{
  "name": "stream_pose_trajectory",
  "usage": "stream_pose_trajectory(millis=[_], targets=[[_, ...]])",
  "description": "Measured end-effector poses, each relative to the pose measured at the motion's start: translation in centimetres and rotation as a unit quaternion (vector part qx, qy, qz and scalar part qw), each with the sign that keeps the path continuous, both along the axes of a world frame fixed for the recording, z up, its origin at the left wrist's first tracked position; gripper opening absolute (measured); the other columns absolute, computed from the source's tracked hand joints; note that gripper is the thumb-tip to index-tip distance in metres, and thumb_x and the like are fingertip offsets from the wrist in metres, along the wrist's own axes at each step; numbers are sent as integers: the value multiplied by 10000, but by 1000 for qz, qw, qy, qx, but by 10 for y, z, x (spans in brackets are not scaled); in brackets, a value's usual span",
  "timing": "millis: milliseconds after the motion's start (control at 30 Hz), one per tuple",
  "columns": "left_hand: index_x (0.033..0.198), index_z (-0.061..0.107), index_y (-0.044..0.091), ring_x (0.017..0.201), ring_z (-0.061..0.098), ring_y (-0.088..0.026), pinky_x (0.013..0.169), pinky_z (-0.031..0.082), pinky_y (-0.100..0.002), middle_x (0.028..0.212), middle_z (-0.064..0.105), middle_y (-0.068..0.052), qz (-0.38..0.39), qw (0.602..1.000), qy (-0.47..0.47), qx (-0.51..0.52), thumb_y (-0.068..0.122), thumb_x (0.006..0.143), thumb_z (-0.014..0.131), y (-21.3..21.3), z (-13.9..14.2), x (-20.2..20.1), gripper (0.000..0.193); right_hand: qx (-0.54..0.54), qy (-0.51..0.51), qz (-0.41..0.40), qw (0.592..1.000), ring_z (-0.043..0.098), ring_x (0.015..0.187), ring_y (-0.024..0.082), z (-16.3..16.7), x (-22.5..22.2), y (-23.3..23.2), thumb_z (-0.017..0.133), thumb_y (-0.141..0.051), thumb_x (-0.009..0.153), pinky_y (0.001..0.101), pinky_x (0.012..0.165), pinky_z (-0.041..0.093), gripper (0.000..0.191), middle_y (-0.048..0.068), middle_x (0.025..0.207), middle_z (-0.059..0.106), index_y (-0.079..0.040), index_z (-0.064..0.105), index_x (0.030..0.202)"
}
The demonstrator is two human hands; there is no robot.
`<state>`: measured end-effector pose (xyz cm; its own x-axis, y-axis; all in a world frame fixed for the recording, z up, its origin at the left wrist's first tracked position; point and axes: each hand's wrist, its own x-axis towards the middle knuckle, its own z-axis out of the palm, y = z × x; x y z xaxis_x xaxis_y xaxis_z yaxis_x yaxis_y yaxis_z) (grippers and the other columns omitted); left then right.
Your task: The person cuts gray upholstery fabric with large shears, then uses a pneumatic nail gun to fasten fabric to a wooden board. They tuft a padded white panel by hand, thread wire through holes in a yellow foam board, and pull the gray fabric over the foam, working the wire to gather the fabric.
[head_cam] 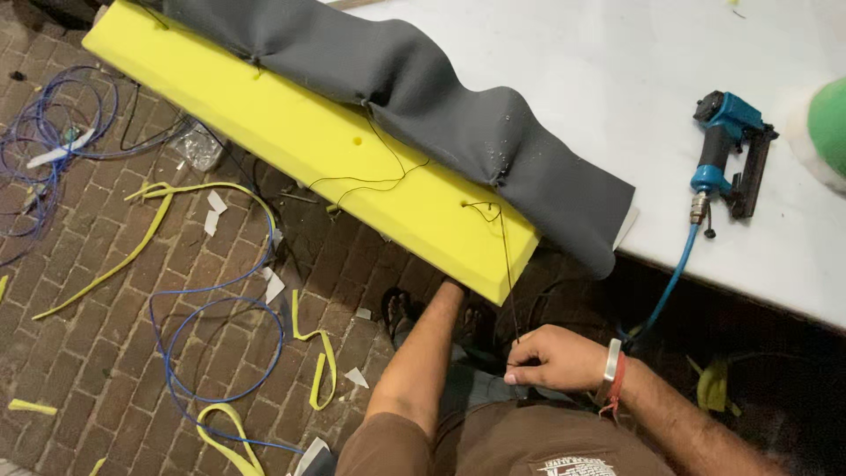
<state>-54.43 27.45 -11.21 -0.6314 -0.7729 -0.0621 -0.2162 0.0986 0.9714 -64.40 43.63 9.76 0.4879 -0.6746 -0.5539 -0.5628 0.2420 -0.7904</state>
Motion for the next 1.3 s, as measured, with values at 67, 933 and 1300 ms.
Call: stream_pose_trajectory(millis=[67, 933, 1300], targets=[[1575, 350, 96, 1434, 442, -262, 1178, 393, -396, 1594, 443, -114, 19, 998, 36, 41, 376, 1102, 408, -4, -3, 2, 553, -14, -8, 11, 1000, 716, 789, 189, -4, 3, -2, 746, -357, 909, 356, 725, 559, 302, 58, 862, 746, -63, 785, 968], [1068, 748, 75, 590, 431, -30, 498, 325, -198, 738, 555, 70, 313, 913, 138, 223, 256, 1031, 624, -59, 117, 291, 223, -135, -26, -117, 984, 711, 846, 140, -15, 96, -151, 730, -306, 925, 303, 785, 586, 387, 28, 1145, 744, -132, 707, 1271], [1313, 625, 28, 974, 650, -158, 859, 540, -288, 1078, 688, -82, 269, 949, 160, 41, 269, 1048, 599, -159, 170, 208, 359, -90, -121, -349, 925, 725, 769, 212, 6, 130, -236, 594, -47, 986, 349, 697, 608, 124, 157, 926, 737, -24, 525, 1087]])
